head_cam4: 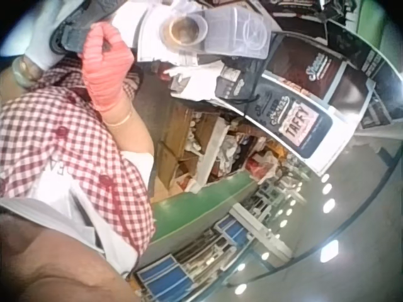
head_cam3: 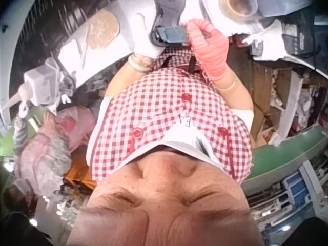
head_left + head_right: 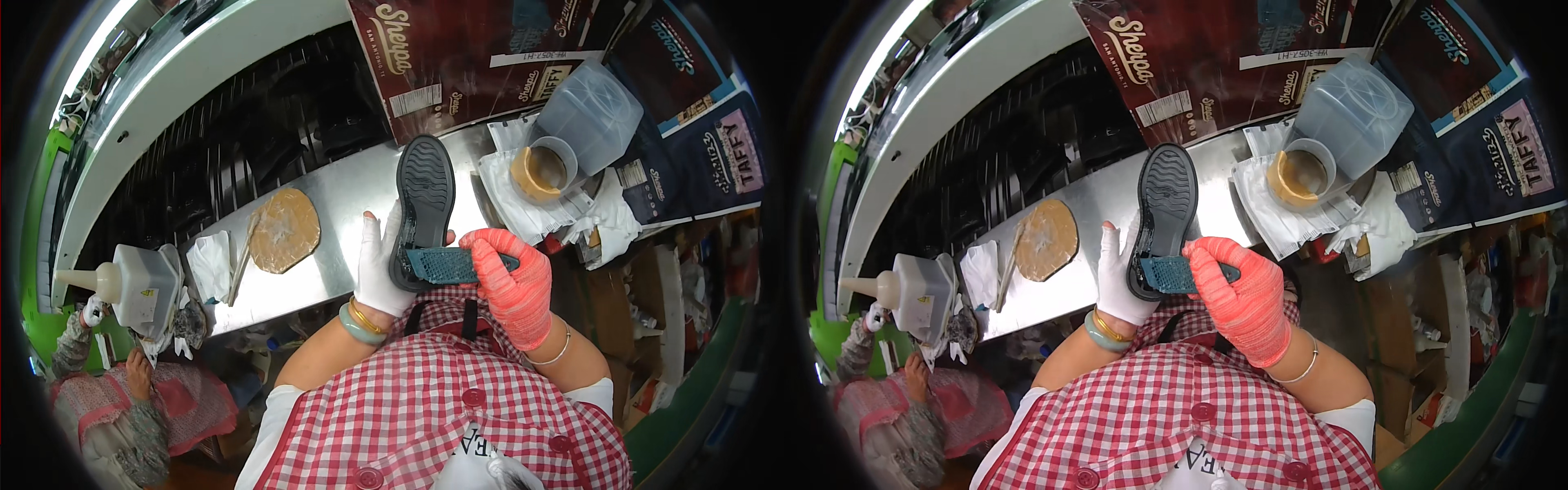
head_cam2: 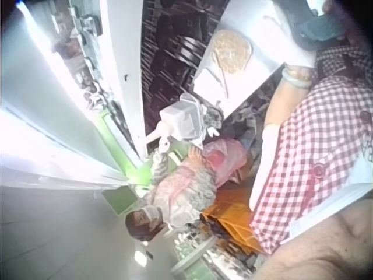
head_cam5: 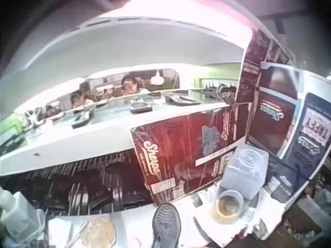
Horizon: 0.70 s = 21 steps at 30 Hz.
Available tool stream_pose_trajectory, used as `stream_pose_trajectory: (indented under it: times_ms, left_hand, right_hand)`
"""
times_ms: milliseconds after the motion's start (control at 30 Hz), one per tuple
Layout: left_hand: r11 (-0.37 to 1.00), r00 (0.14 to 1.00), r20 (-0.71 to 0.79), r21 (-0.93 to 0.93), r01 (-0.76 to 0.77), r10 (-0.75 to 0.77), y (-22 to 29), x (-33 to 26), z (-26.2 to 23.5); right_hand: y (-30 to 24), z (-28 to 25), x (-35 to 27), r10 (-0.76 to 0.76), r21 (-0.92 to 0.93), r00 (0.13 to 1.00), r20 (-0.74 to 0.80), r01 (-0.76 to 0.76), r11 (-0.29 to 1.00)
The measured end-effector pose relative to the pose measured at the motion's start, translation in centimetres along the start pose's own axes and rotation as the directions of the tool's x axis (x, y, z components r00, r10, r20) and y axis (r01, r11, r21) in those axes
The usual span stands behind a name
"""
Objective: The person repeatedly picks up black shoe soles from a conveyor belt, dips a small brush into a container of liquid, and scrubs the sole surface. After scrubbing, the person places the sole back onto the conveyor belt. This cycle repeats for multiple soles throughout the clip.
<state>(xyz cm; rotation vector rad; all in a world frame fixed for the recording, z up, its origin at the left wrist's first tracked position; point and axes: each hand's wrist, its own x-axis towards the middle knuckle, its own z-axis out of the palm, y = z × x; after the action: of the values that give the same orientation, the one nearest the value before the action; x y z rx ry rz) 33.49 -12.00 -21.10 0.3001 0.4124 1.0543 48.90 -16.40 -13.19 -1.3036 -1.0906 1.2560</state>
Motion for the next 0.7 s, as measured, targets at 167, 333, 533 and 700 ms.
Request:
stream_pose_trajectory:
  times_ms: [167, 333, 533, 700]
  left_hand:
    - [0.99, 0.991, 0.092, -0.094, 0.101, -0.092, 0.2, -0.3, -0.7]
    - [0.974, 0.974, 0.094, -0.076, 0.212, -0.204, 0.8, -0.6, 0.1]
    - [0.92, 0.918, 0.068, 0.049, 0.389, -0.392, 1.4, -0.8, -0.3]
    - [0.868, 0.87, 0.033, 0.104, 0.486, -0.491, 1.5, -0.8, -0.8]
  right_hand:
    - [0.5, -0.7, 0.3, -0.149, -0.142, 0.98, 0.13, 0.167, 0.976]
    - [-0.8, -1.2, 0.9, -0.055, -0.187, 0.955, 0.293, 0.113, 0.976]
    - [-2.7, -1.3, 2.1, 0.162, -0.239, 0.882, 0.443, -0.058, 0.969]
    - [-4.7, -0.2, 3.5, 0.381, -0.357, 0.818, 0.432, -0.233, 0.905]
